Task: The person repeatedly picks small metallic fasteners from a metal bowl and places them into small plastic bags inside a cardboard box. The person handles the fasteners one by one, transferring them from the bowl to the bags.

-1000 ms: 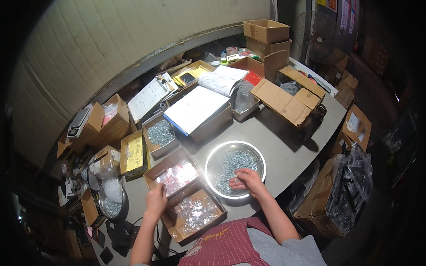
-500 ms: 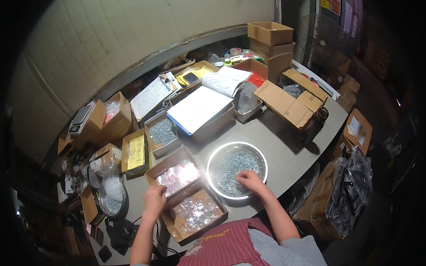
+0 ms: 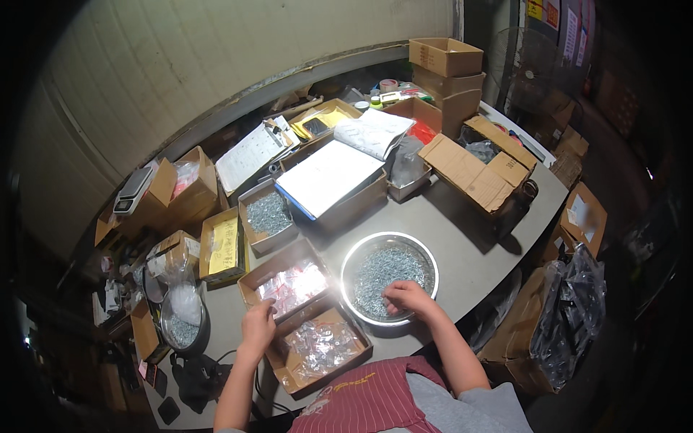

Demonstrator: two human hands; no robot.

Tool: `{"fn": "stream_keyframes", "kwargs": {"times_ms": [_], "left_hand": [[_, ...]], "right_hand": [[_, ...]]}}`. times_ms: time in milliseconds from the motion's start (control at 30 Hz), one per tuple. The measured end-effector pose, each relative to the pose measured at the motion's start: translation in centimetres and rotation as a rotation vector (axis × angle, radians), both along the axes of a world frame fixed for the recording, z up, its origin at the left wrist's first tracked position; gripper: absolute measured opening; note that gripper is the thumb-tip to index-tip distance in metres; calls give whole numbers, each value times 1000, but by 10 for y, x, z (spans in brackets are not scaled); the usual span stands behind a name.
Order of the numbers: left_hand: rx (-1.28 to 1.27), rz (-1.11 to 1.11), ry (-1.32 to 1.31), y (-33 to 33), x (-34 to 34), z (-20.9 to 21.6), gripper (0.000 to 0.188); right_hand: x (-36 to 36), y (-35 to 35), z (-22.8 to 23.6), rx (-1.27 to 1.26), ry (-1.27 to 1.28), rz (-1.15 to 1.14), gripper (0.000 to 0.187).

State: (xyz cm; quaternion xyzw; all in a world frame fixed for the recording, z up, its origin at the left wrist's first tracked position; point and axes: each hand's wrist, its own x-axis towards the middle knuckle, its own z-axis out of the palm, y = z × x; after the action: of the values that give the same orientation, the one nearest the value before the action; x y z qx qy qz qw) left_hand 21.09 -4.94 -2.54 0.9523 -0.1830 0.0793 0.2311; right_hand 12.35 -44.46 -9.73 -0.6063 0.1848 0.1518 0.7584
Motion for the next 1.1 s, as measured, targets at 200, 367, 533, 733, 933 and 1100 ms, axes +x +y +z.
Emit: {"fn": "stream_keyframes", "kwargs": {"times_ms": [200,367,533,733,933,1100], "left_hand": [[-89,-22,-18,-10,1,15,8],[-138,-108,-128,-15,1,23,8],[-123,-59,-73,-34,-11,45,16],[-300,-205,-52,-62,-17,34,15],[-320,-311,-43,-97,-38,27,11],[-224,-311,-120,-117,-47,19,29]], "right_hand": [[-3,8,18,332,-23,-97,32],[-2,16,30,421,-3,-142,38],[-3,21,37,493,-44,-143,35],[-4,34,51,507,-66,-178,29],[-2,44,54,518,-74,-169,25],[-5,53,64,549,-109,-179,24]]}}
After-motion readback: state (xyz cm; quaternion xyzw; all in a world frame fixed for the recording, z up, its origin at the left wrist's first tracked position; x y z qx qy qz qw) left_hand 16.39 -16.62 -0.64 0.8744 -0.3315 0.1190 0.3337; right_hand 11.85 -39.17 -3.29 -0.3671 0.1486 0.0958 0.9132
